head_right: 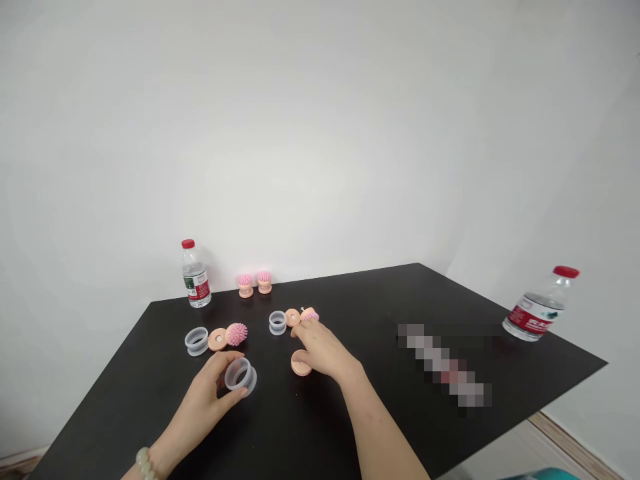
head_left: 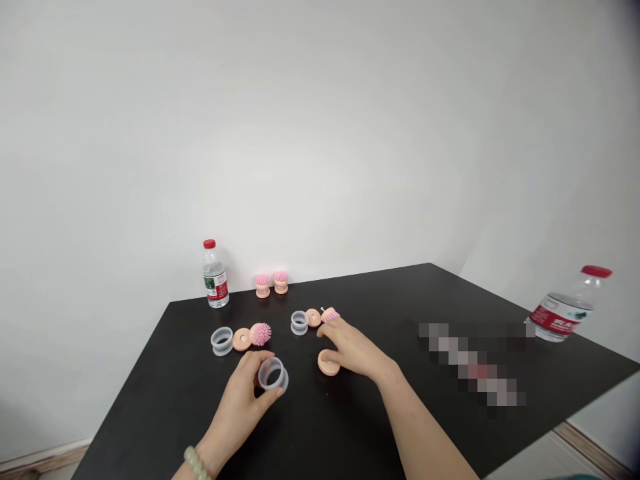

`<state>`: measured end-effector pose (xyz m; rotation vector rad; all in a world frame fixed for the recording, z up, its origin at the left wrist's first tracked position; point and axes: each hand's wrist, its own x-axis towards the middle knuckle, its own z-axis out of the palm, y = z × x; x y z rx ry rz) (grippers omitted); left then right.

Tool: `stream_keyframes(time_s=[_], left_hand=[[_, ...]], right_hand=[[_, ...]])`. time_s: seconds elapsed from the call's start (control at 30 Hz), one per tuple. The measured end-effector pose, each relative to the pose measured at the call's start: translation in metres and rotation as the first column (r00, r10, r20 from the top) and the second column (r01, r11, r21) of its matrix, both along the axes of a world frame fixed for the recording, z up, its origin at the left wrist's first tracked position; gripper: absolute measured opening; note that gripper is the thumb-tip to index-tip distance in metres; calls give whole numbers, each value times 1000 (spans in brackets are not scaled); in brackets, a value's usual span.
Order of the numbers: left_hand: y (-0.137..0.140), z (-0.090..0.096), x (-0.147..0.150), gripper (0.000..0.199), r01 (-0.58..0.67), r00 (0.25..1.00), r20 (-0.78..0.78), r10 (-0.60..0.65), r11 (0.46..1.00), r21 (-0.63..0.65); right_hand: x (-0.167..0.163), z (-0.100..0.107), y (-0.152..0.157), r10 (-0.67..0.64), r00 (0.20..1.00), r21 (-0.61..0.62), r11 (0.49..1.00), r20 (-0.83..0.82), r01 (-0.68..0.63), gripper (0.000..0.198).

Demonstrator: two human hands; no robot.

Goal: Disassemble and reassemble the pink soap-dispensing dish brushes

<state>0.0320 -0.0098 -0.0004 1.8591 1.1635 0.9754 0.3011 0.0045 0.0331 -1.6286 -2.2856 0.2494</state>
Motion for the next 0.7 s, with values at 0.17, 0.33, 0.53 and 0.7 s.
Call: stream_keyframes(time_s=[0.17,0.33,0.53,0.7], left_hand=[[-2,3,10,40,43,995,-92,-44,999,-14],[-2,-1,28,45,71,987,-141,-74,997,-21],[10,-3,51,48,62,980,-191,-63,998,-8],[17,-1,70,44,40,969,-244,-32,999,29]], right_hand=[[7,8,0,-86,994,168,981,-74,97,14],[12,3,7,-136,979,281,944,-151,174,9],[14,-3,13,-121,971,345,919,-208,189,14],[15,-2,12,-139,963,330,920,-231,212,14]])
